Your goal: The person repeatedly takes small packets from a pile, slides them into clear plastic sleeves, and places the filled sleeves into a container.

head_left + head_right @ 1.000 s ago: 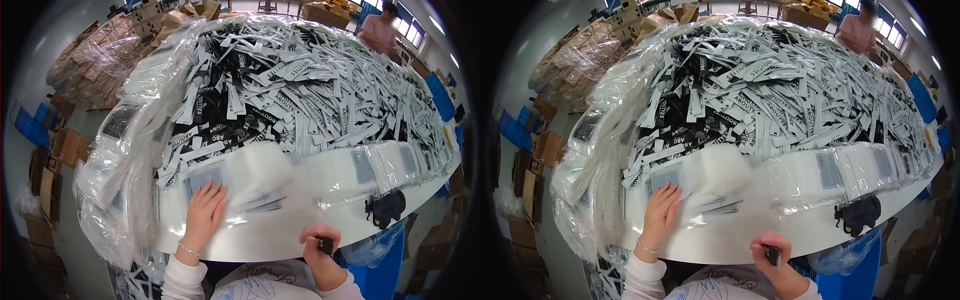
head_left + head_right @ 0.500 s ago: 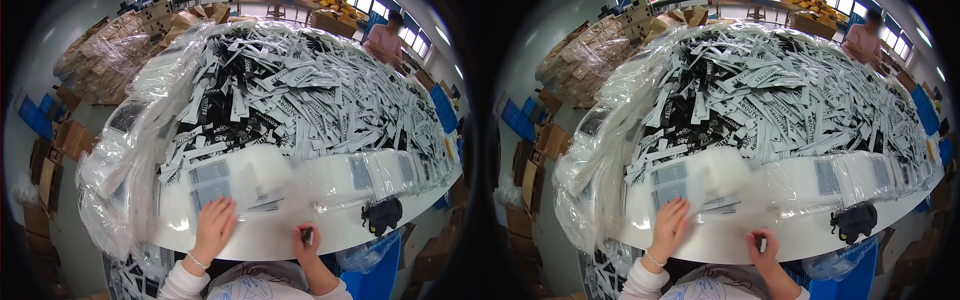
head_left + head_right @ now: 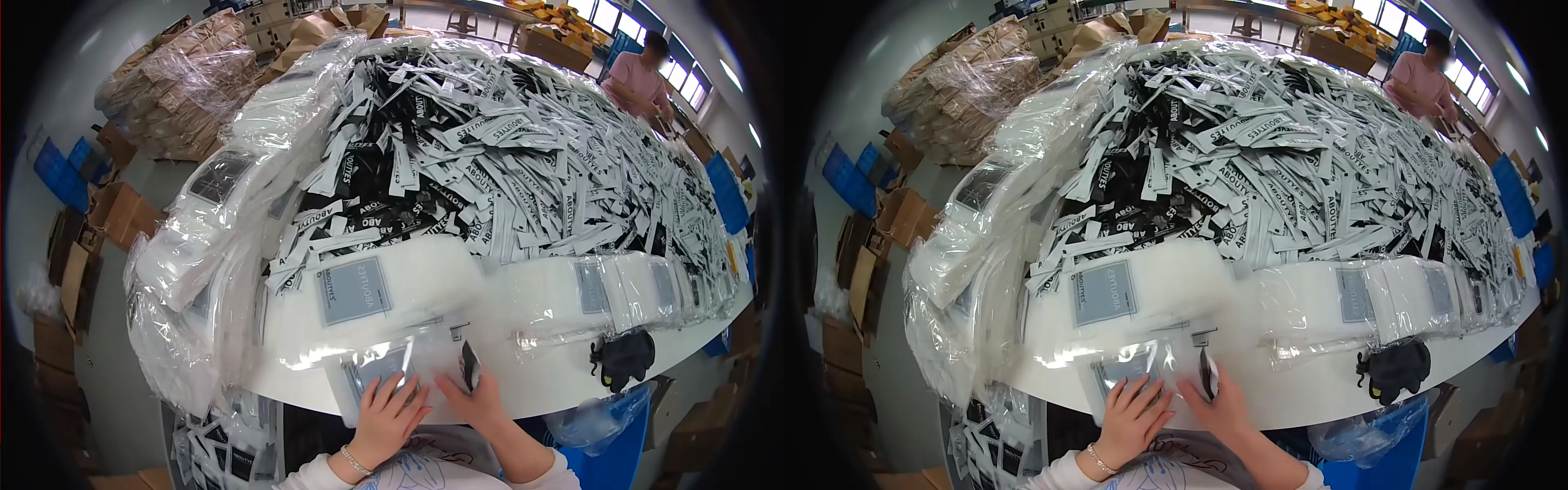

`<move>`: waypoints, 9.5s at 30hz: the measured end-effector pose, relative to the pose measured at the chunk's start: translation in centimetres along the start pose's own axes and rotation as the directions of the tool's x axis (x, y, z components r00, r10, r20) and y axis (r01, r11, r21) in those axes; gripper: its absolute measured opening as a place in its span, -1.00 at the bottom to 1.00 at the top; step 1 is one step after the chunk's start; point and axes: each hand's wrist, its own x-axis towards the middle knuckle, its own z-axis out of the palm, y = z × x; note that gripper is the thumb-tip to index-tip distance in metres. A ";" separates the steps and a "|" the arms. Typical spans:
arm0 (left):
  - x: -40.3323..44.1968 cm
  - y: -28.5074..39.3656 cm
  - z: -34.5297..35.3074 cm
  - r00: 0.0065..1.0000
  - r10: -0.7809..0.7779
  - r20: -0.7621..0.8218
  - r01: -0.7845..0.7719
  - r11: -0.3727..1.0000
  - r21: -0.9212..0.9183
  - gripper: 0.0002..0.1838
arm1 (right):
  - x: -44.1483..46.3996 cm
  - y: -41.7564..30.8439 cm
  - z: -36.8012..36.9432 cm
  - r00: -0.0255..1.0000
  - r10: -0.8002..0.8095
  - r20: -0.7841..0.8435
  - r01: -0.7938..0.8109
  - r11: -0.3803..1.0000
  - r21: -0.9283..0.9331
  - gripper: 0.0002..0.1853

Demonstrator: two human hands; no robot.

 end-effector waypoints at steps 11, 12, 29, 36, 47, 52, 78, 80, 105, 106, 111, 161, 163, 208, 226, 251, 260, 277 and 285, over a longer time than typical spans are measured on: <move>2.3 -1.3 -2.6 0.988 0.154 0.015 -0.129 0.874 -0.468 -0.20 | -2.4 -0.4 0.6 0.955 -0.145 0.257 0.084 0.969 0.232 -0.74; 2.0 -1.2 -2.9 0.983 0.181 0.021 -0.142 0.833 -0.535 -0.24 | -2.5 -0.1 0.5 0.938 -0.253 0.237 0.175 0.935 0.307 -0.70; 2.0 -0.8 -2.4 0.999 0.001 -0.045 -0.012 0.968 -0.251 0.07 | 1.1 -2.0 -1.8 0.936 -0.352 -0.008 0.120 0.298 0.947 -0.61; 2.4 -1.3 -0.9 0.977 0.057 -0.208 -0.106 0.967 -0.232 0.21 | 0.3 -6.1 -1.8 0.784 -0.389 0.485 0.163 0.881 0.443 -0.61; 2.3 -1.6 -2.1 0.979 0.050 -0.196 -0.115 0.934 -0.337 0.19 | 0.2 -5.1 -3.1 0.713 -0.662 0.233 0.697 0.704 -0.134 -0.56; 2.5 -1.0 -3.1 0.975 0.166 -0.147 -0.201 0.943 -0.265 0.17 | 0.6 -4.1 -2.1 0.578 -0.623 0.527 0.768 0.633 -0.094 -0.76; 2.0 -1.4 -4.4 0.901 -0.409 0.143 0.287 0.317 -0.904 -0.92 | 0.8 -4.4 -1.1 0.819 -0.472 0.325 0.399 0.877 0.267 -0.87; 2.1 -1.1 -4.8 0.913 -0.386 0.134 0.262 0.299 -0.918 -0.92 | 1.1 -4.4 -1.2 0.800 -0.521 0.298 0.459 0.851 0.255 -0.87; -11.4 -7.8 -16.0 0.795 -0.436 0.421 0.542 0.823 -0.172 -0.72 | 12.9 -4.5 -7.9 0.758 -0.511 0.405 0.632 0.420 -0.652 -0.73; -14.8 -9.0 -16.5 0.402 -0.752 0.522 0.759 0.593 0.270 -0.72 | 15.3 -4.2 -10.2 0.766 -0.568 0.303 0.578 0.400 -0.712 -0.78; -26.2 -12.2 -11.7 0.770 -0.628 -0.114 0.373 0.299 0.878 -0.57 | 21.2 -1.9 -14.9 0.844 -0.377 0.382 0.503 0.308 -0.807 -0.70; 6.9 -5.9 -3.8 0.966 -0.024 -0.257 -0.018 0.987 -0.160 -0.74 | -1.7 5.9 -2.5 0.843 -0.390 -0.369 0.479 0.858 0.186 -0.90; 6.2 -5.1 -3.8 0.965 -0.033 -0.259 -0.007 0.988 -0.151 -0.74 | -1.4 4.5 -2.5 0.749 -0.493 -0.443 0.623 0.752 0.216 -0.91; 0.8 -2.0 -1.9 0.991 0.134 0.016 -0.116 0.906 -0.407 -0.11 | -1.1 0.9 -1.0 0.874 -0.358 0.327 0.364 0.930 0.047 -0.76; 2.8 -0.2 -0.2 0.947 0.094 -0.307 -0.204 0.915 -0.347 0.26 | 0.1 -5.9 -1.4 0.896 -0.420 0.144 0.423 0.906 0.012 -0.56; 2.9 -0.3 -4.9 0.919 -0.236 0.316 0.394 0.512 -0.764 -0.50 | 3.0 -6.7 -5.5 0.569 -0.422 0.706 0.623 0.781 -0.036 -0.62; 3.3 -0.4 -4.9 0.928 -0.216 0.304 0.365 0.356 -0.860 -0.79 | 0.5 -4.0 -4.1 0.834 -0.426 0.350 0.382 0.904 0.191 -0.84; -8.6 -6.5 -15.9 0.765 -0.464 0.447 0.643 0.591 -0.487 -0.77 | 9.0 -6.7 1.6 0.430 -0.635 0.642 0.877 0.464 -0.128 -0.80; -29.5 -12.4 -5.2 0.541 -0.817 0.199 0.622 0.548 0.559 -0.58 | 26.0 -3.9 2.7 0.743 -0.495 0.451 0.658 0.412 -0.631 -0.77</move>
